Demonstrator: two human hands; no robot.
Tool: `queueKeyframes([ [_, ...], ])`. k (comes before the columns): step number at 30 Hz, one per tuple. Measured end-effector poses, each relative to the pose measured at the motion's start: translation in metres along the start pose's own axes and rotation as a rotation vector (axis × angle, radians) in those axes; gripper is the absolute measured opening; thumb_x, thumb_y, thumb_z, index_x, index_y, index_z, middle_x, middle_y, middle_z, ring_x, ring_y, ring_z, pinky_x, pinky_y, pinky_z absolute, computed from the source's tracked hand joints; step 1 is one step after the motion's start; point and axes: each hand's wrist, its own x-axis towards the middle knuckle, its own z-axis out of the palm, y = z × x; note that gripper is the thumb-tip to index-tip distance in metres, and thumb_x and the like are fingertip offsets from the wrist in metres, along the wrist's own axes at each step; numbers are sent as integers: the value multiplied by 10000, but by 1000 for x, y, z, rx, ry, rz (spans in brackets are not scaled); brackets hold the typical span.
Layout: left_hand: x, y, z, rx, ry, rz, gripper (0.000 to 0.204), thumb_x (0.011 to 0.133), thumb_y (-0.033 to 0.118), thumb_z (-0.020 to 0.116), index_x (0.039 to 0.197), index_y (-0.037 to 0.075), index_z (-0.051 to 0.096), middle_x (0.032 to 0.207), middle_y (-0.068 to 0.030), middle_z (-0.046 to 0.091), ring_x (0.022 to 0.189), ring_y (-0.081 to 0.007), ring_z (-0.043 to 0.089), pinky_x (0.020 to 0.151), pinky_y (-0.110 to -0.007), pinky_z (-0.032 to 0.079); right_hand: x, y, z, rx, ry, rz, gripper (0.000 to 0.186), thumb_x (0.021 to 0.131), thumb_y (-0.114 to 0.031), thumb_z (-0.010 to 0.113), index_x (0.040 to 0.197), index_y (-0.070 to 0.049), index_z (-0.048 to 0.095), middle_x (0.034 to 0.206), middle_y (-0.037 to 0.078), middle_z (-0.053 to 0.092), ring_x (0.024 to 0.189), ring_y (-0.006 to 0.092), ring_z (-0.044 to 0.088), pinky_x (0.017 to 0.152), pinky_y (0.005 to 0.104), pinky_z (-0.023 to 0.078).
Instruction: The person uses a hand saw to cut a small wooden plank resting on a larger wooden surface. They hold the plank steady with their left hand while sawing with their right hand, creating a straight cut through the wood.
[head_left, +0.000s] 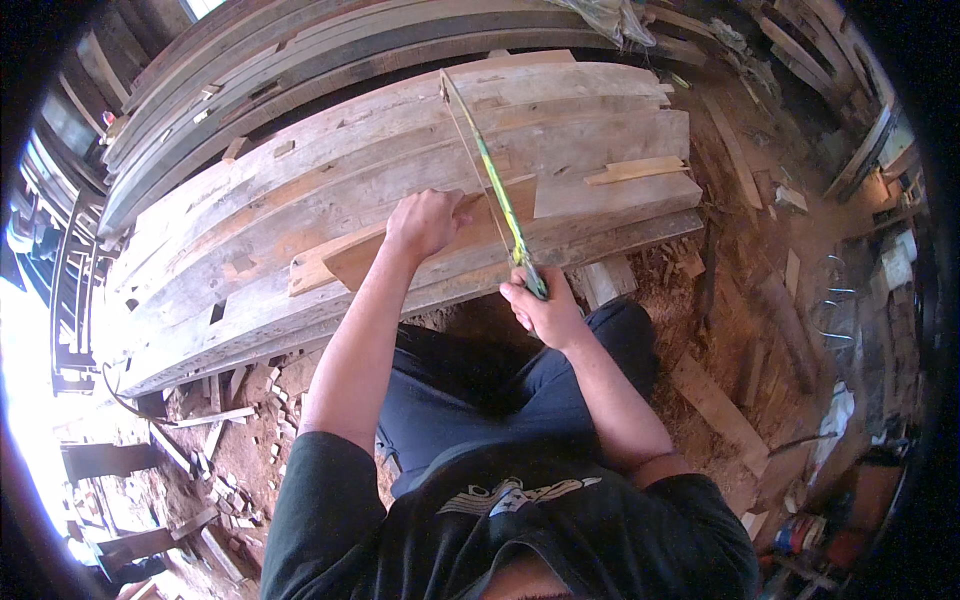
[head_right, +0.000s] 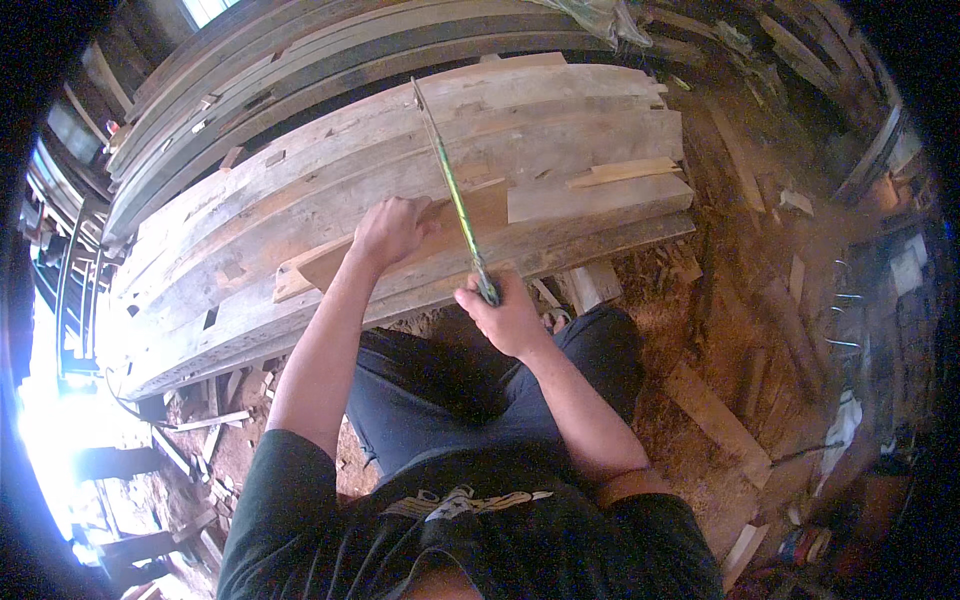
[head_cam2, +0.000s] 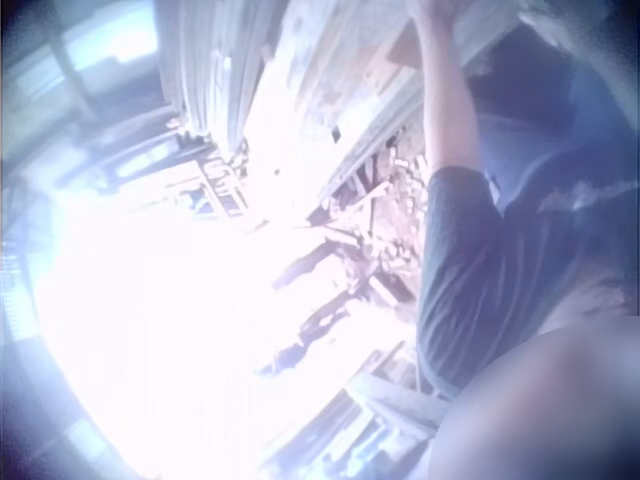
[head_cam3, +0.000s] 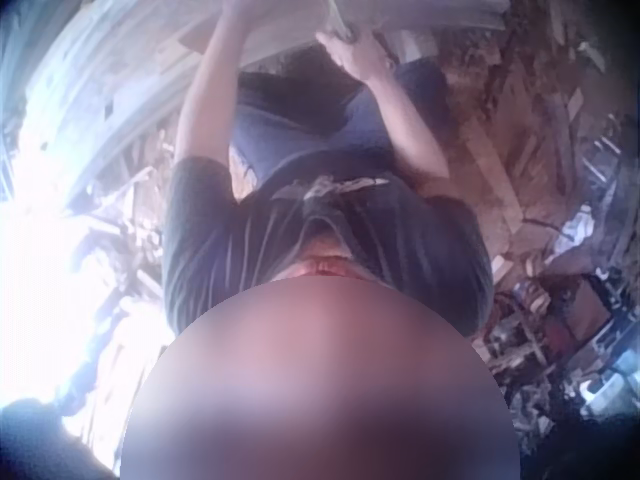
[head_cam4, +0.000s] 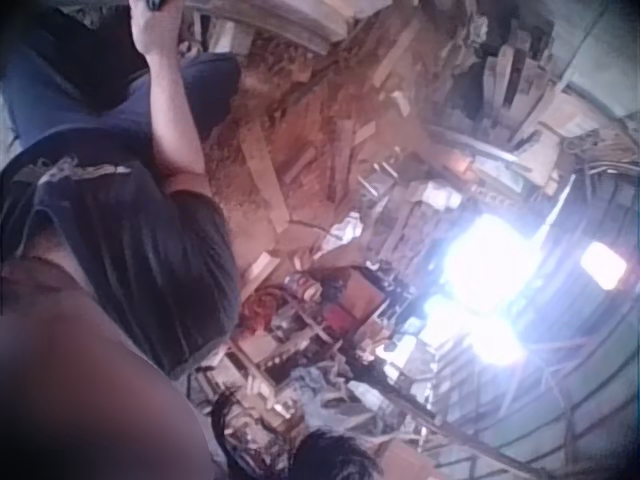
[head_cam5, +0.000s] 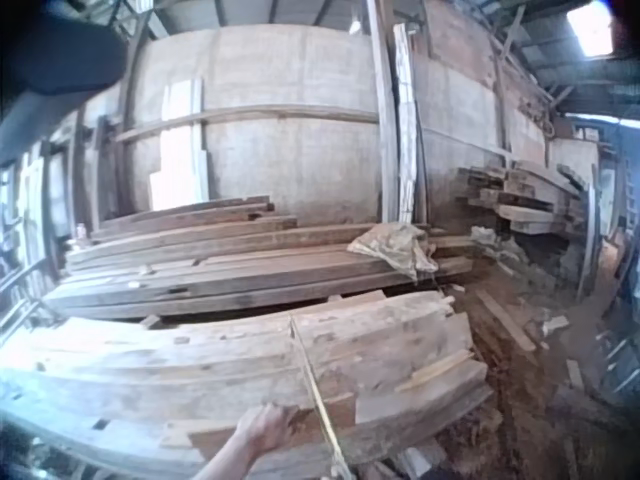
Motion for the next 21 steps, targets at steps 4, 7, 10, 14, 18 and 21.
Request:
queueKeyframes([
  [4,-2,3,0,5,7,36,379,936,438,673,1153,127,684,1027,-220,727,1011,-442,679,857,-541,540,23,-18,-4,-11,4,32,241,970,-157,701,826,-122,511,616,-48,488,474,47,434,437,234,357],
  [7,-4,6,-1,7,-19,0,371,941,433,667,1159,132,683,1038,-218,727,1021,-437,679,864,-539,539,41,-39,-5,78,-17,45,229,979,-185,690,833,-123,525,616,-51,489,478,43,434,442,231,358],
  [10,-4,7,-2,23,-17,-15,367,940,426,669,1156,130,681,1041,-213,729,1022,-434,680,864,-540,539,36,-42,-2,50,-39,0,230,980,-180,691,834,-125,522,610,-59,475,487,36,454,446,227,358],
  [14,-3,5,-3,-1,-30,-19,371,931,425,681,1148,124,676,1045,-211,728,1019,-436,679,857,-543,540,6,-19,2,25,14,125,245,973,-143,695,816,-124,508,594,-60,466,468,37,428,443,226,354],
  [18,-4,6,-3,11,1,8,380,923,432,690,1133,116,675,1017,-213,729,996,-446,680,848,-546,542,11,-11,2,8,-76,-51,239,972,-160,703,832,-115,515,600,-58,482,468,39,437,435,228,356],
  [21,-6,10,-3,-1,20,22,369,930,429,683,1125,116,676,987,-214,729,977,-449,684,841,-548,543,36,-25,0,-47,-27,-13,231,970,-165,704,827,-113,531,606,-57,489,472,36,438,434,228,359],
])
